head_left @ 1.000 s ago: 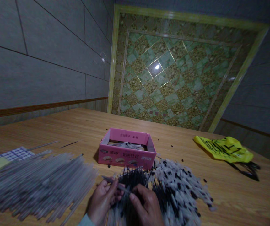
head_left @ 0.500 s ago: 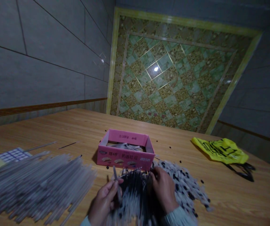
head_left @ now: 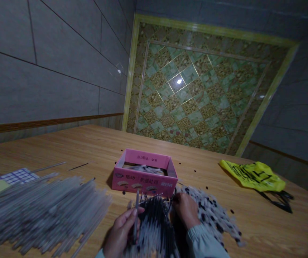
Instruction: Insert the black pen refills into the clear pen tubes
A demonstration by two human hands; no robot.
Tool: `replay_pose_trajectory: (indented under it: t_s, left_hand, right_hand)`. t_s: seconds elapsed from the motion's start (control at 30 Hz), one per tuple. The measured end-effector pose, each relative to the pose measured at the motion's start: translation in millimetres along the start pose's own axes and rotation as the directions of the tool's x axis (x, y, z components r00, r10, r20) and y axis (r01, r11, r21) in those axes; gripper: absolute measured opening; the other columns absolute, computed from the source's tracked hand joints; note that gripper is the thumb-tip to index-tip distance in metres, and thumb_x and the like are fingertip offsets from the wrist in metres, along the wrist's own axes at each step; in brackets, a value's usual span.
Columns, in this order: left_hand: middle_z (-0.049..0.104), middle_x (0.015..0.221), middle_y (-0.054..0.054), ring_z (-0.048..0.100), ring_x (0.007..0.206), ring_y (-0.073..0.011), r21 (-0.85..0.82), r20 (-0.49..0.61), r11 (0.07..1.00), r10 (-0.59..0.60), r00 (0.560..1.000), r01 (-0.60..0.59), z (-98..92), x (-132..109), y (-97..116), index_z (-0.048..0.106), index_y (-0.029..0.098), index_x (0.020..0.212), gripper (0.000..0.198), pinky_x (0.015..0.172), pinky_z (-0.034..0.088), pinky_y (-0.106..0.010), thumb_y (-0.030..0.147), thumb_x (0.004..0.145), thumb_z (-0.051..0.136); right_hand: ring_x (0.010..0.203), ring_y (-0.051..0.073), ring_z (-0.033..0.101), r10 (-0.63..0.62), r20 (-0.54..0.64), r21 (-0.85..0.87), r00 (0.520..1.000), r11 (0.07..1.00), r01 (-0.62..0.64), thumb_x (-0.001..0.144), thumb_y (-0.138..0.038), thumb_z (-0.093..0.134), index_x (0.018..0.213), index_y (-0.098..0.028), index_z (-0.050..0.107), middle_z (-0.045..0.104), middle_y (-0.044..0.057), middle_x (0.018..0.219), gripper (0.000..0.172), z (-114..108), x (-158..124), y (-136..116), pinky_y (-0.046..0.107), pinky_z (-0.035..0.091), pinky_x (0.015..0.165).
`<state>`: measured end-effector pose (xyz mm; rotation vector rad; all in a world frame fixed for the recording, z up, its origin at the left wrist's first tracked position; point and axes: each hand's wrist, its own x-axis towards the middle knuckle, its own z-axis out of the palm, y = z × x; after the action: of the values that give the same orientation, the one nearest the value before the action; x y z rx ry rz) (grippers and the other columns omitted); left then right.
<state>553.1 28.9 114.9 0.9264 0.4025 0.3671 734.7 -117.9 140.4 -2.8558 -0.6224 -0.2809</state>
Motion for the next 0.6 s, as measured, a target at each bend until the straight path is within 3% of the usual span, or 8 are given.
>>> replay_pose_trajectory:
  t_s: [0.2, 0.37, 0.5, 0.6]
  left_hand:
    - [0.048, 0.046, 0.006, 0.04, 0.038, -0.0069, 0.018, -0.014, 1.0, 0.0, 1.0, 0.0, 5.0, -5, 4, 0.063, 0.013, 0.085, 0.047, 0.037, 0.03, -0.02, 0.051, 0.059, 0.067]
    - [0.048, 0.047, 0.006, 0.041, 0.04, -0.0074, 0.048, -0.026, 0.999, 0.011, 1.0, -0.01, 6.0, -6, 4, 0.063, 0.013, 0.086, 0.047, 0.038, 0.031, -0.02, 0.052, 0.061, 0.066]
    - [0.048, 0.048, 0.006, 0.042, 0.04, -0.0074, 0.051, -0.025, 0.999, 0.007, 1.0, -0.006, 4.6, -3, 3, 0.063, 0.012, 0.087, 0.048, 0.038, 0.031, -0.02, 0.052, 0.061, 0.066]
    - [0.048, 0.047, 0.006, 0.042, 0.04, -0.0071, 0.043, -0.004, 0.999, 0.012, 1.0, -0.012, 2.8, -2, 1, 0.063, 0.013, 0.087, 0.046, 0.038, 0.031, -0.019, 0.051, 0.061, 0.066]
  right_hand:
    - [0.081, 0.024, 0.065, -0.004, 0.037, 0.038, 0.999, 0.999, 0.003, 0.07, -0.023, 0.055, 0.081, -0.024, 0.07, 0.071, 0.007, 0.083, 0.019, -2, -4, -3, 0.027, 0.041, 0.061]
    - [0.082, 0.032, 0.064, 0.011, 0.051, 0.112, 0.999, 0.994, -0.017, 0.064, -0.024, 0.06, 0.078, -0.02, 0.07, 0.07, 0.013, 0.084, 0.017, -7, -11, -6, 0.033, 0.042, 0.063]
    - [0.077, 0.034, 0.064, 0.053, 0.061, 0.26, 0.997, 0.963, -0.067, 0.06, -0.022, 0.061, 0.067, -0.018, 0.069, 0.07, 0.015, 0.075, 0.011, -10, -15, -6, 0.036, 0.041, 0.062]
    - [0.076, 0.032, 0.063, 0.082, 0.049, 0.465, 0.995, 0.88, -0.096, 0.059, -0.023, 0.062, 0.061, -0.019, 0.067, 0.069, 0.013, 0.069, 0.008, -11, -16, -3, 0.036, 0.042, 0.065]
